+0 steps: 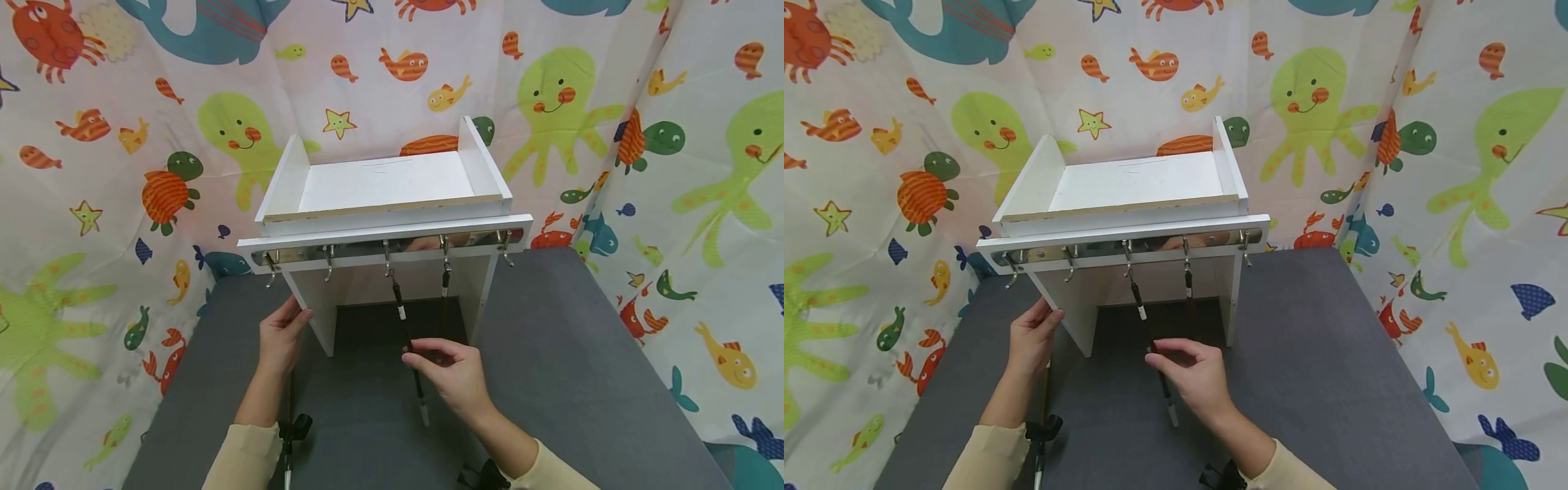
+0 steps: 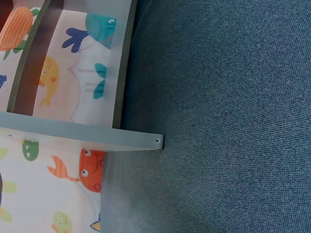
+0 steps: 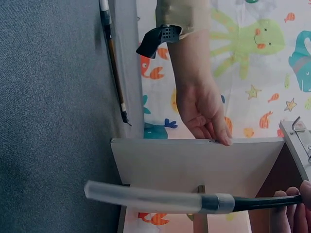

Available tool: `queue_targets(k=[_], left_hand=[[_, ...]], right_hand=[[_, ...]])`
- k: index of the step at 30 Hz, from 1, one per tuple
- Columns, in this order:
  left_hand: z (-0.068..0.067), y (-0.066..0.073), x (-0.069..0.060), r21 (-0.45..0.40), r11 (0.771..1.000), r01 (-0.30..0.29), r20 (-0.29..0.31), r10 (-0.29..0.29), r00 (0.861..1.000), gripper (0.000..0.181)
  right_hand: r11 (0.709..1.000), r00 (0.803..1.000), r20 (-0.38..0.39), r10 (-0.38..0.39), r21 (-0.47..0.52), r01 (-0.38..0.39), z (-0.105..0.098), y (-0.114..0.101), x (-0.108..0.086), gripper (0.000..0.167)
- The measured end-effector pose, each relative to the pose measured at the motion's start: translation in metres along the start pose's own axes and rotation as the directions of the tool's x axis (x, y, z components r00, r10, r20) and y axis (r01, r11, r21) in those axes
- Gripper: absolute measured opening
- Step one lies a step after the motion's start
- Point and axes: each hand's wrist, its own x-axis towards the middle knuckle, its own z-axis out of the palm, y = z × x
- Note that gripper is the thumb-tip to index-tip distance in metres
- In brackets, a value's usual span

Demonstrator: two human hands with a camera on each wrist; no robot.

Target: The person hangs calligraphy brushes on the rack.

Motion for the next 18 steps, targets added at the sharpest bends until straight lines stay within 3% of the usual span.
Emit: queue_targets(k=[8, 18], left_hand=[[0.0012, 0.0005, 0.0014, -0.003, 1.0, -0.001, -0.004, 0.001, 1.0, 0.048], [-0.0004, -0.0008, 0.0007, -0.017, 1.0, -0.01, 0.002, 0.01, 1.0, 0.048]], right_hand=[[1.0, 0.998, 0.056, -0.005, 0.029, 0.003, 0.0009, 0.001, 0.0007, 0.021], [0.999, 0.999, 0.049, 0.018, 0.033, -0.019, 0.0015, 0.0043, 0.0019, 0.023]])
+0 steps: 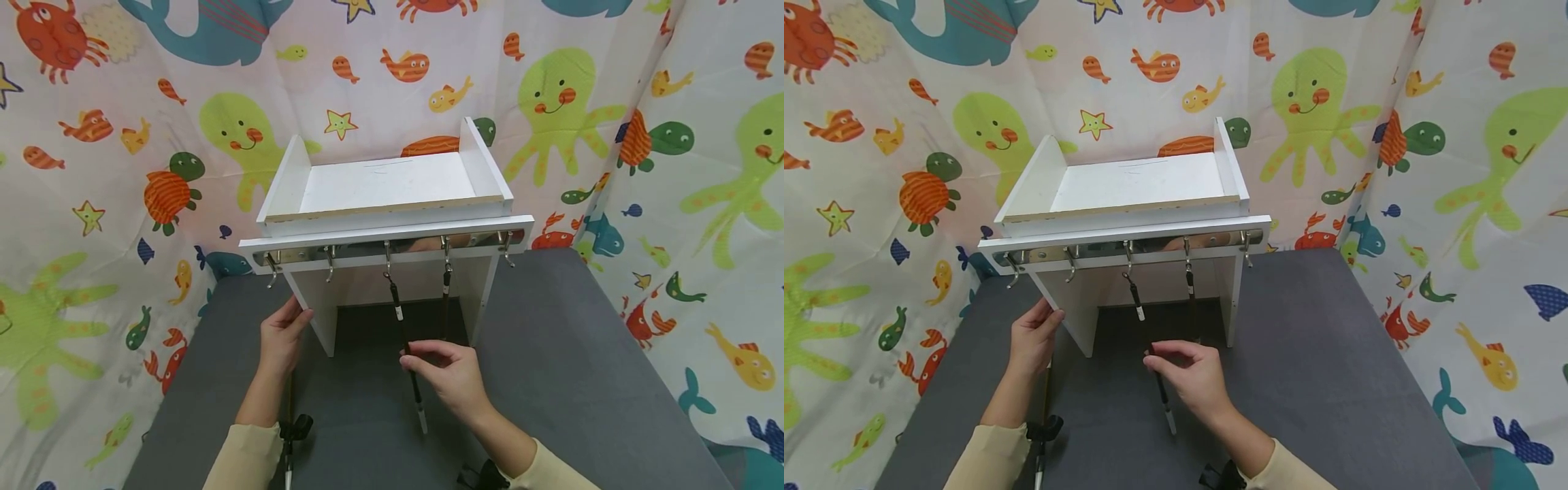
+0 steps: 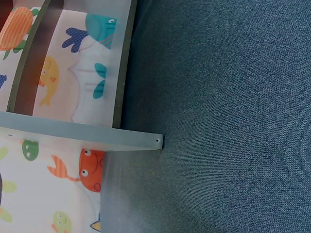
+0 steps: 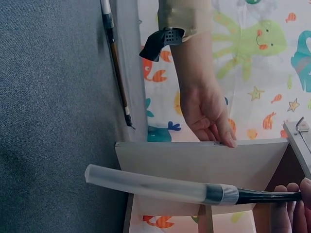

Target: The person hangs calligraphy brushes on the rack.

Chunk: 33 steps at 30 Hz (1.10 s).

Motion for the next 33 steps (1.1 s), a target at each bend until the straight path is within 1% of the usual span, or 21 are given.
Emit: queue_targets(k=[4, 8, 16, 20, 24, 27, 30, 33], left_hand=[[-0.0004, -0.0011, -0.0002, 0.012, 1.0, -0.007, 0.005, 0.007, 1.0, 0.048], [-0.0004, -0.0013, 0.0001, 0.019, 1.0, 0.0, 0.0, 0.0, 1.0, 0.048], [0.0003, -0.0002, 0.0001, 0.038, 0.999, 0.027, -0.019, -0.026, 0.999, 0.048], [0.0002, -0.0003, 0.0004, 0.034, 0.999, 0.026, -0.012, -0.026, 1.0, 0.048], [0.0008, -0.0005, 0.0005, 0.024, 1.0, 0.014, -0.004, -0.014, 1.0, 0.048], [0.0011, -0.0004, 0.0003, 0.02, 1.0, 0.006, -0.004, -0.006, 1.0, 0.048], [0.0011, -0.0007, 0.0003, 0.014, 1.0, 0.011, -0.011, -0.011, 1.0, 0.047], [0.0012, -0.0005, 0.0005, 0.009, 1.0, 0.016, -0.016, -0.016, 1.0, 0.047]], right_hand=[[1.0, 1.0, -0.009, 0.003, 0.013, -0.002, -0.0003, 0.0003, 0.0007, 0.022], [0.999, 1.0, -0.014, 0.012, 0.029, -0.012, 0.0001, -0.0005, 0.0014, 0.022], [0.998, 1.0, 0.0, -0.021, 0.058, 0.021, 0.0009, -0.002, 0.0038, 0.024], [0.999, 1.0, -0.009, -0.024, 0.039, 0.025, 0.0011, -0.0039, 0.0027, 0.023], [1.0, 1.0, -0.021, -0.022, 0.012, 0.023, 0.0009, -0.0048, 0.0006, 0.021], [1.0, 1.0, -0.015, -0.019, 0.015, 0.019, 0.001, -0.0049, -0.0006, 0.021], [0.999, 0.999, 0.009, -0.044, 0.029, 0.043, 0.001, -0.0046, -0.0013, 0.02], [0.993, 0.993, 0.05, -0.106, 0.062, 0.103, 0.0011, -0.0049, -0.0014, 0.02]])
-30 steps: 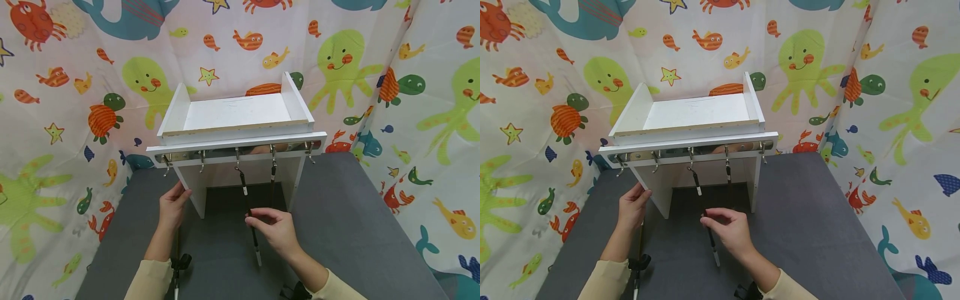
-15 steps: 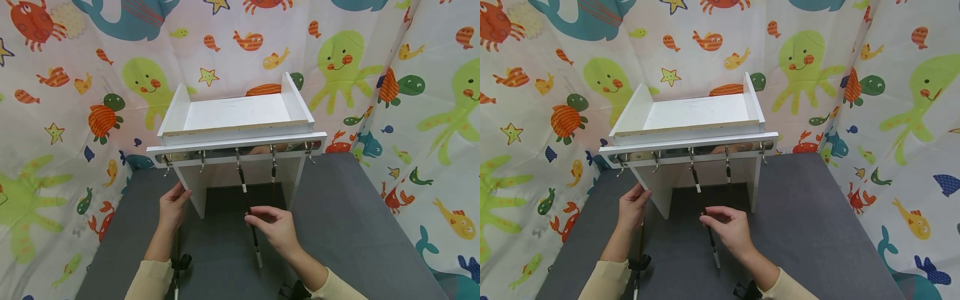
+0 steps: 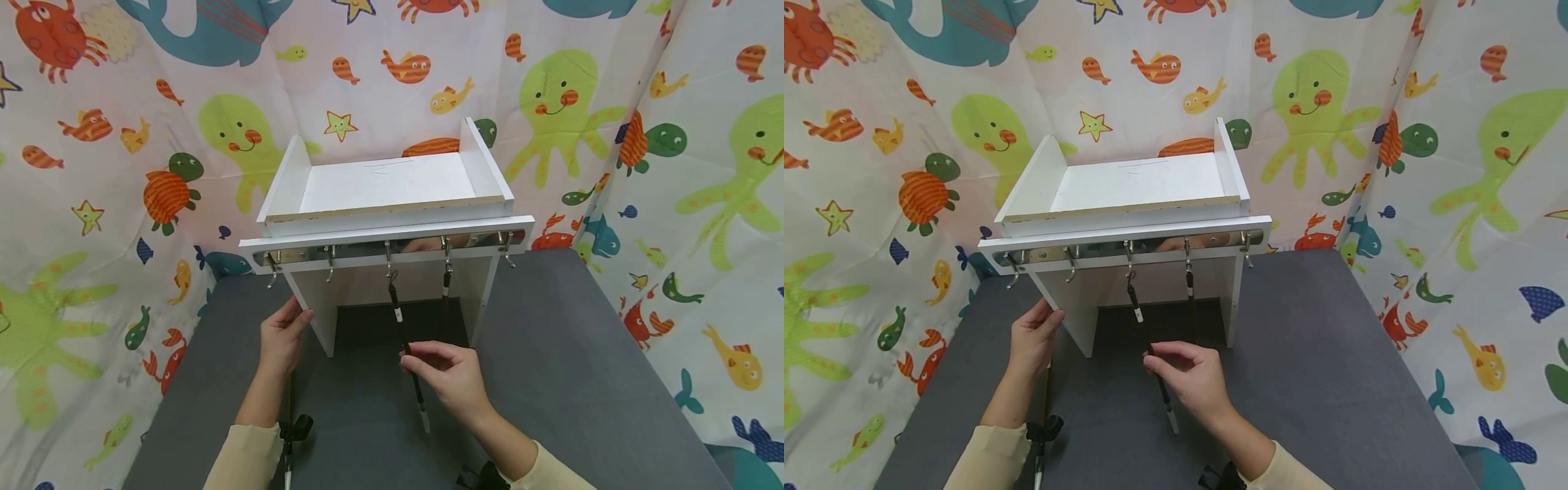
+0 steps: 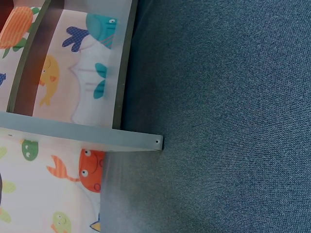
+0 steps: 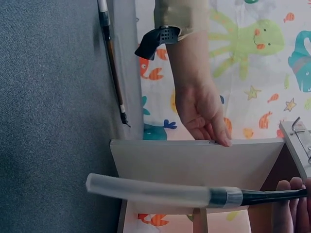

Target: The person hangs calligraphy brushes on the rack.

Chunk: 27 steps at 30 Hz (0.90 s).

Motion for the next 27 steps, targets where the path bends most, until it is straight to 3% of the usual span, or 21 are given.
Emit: queue_targets(k=[4, 13, 21, 27], left_hand=[[0.0, 0.0, 0.0, -0.004, 1.0, 0.002, 0.001, -0.002, 1.0, 0.047], [-0.0019, -0.0015, 0.0006, 0.002, 1.0, -0.004, 0.006, 0.004, 1.0, 0.049], [-0.0028, -0.0034, 0.0004, -0.02, 0.999, -0.041, 0.026, 0.041, 0.999, 0.047], [-0.0019, -0.0023, -0.0003, -0.016, 0.999, -0.03, 0.02, 0.03, 0.999, 0.046]], right_hand=[[0.996, 0.997, 0.05, -0.058, 0.065, 0.055, -0.0003, 0.0024, 0.0005, 0.021], [0.996, 0.996, 0.072, -0.049, 0.081, 0.043, 0.0014, 0.0028, 0.0002, 0.021], [0.993, 0.997, 0.052, -0.06, 0.1, 0.055, 0.0004, 0.006, 0.0003, 0.019], [0.996, 0.999, 0.023, -0.035, 0.086, 0.033, 0.0008, 0.0046, 0.0007, 0.019]])
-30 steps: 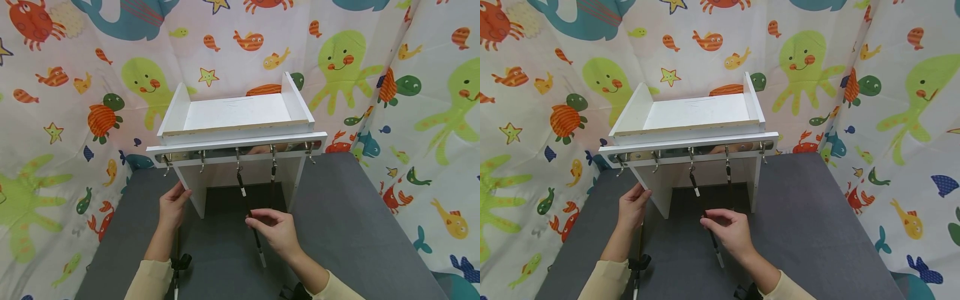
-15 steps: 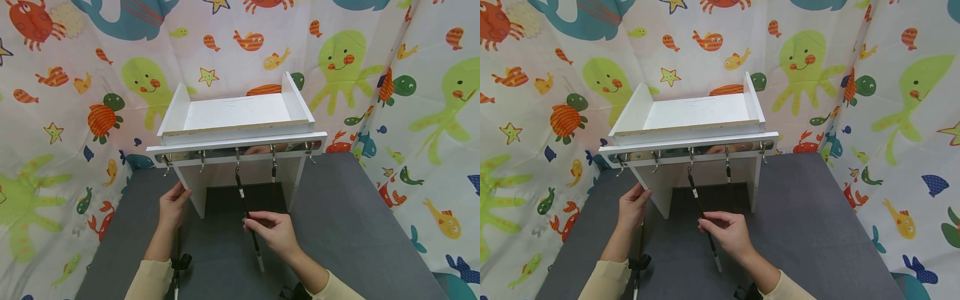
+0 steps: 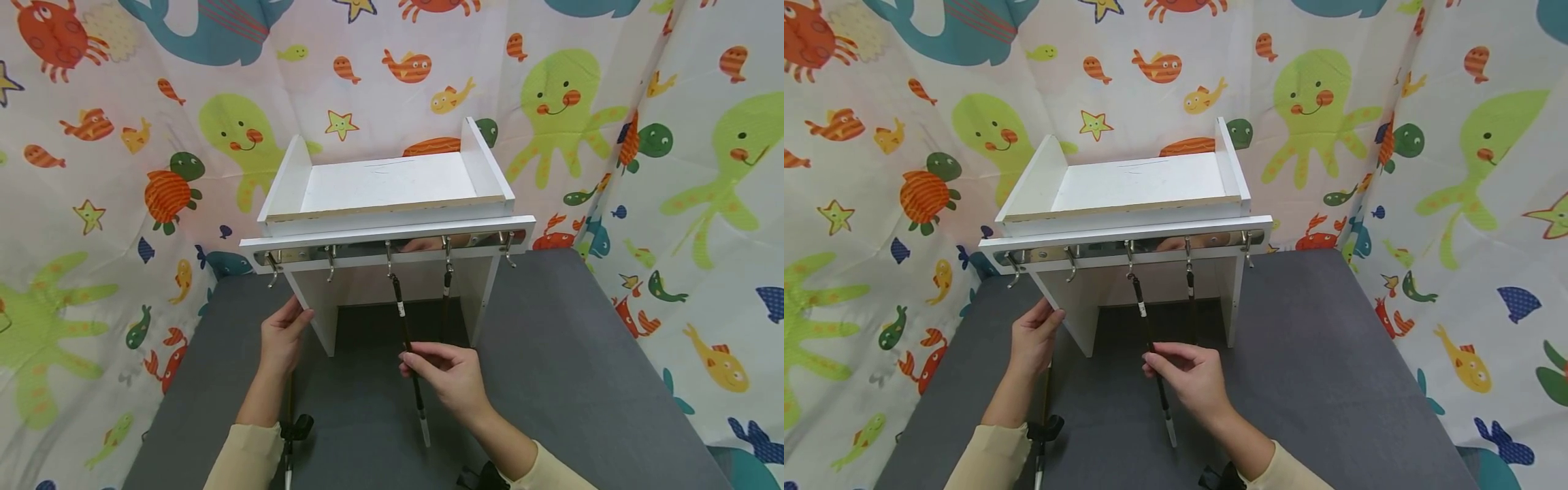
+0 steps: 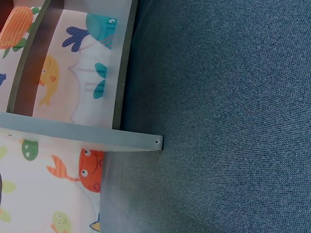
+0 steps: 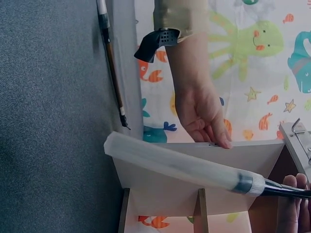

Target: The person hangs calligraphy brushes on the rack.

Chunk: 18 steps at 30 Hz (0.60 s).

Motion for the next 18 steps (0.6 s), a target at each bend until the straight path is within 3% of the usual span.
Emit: queue_targets(k=[11, 18], left_hand=[[0.0006, -0.001, 0.0005, -0.031, 0.999, -0.016, -0.002, 0.016, 1.0, 0.044], [-0.0003, -0.0004, 0.0007, -0.022, 1.0, -0.007, -0.001, 0.007, 1.0, 0.045]], right_hand=[[0.997, 0.995, 0.072, -0.074, 0.037, 0.072, 0.0003, 0.0012, -0.0008, 0.02], [0.993, 0.977, 0.173, -0.121, 0.033, 0.117, 0.002, -0.0012, 0.001, 0.02]])
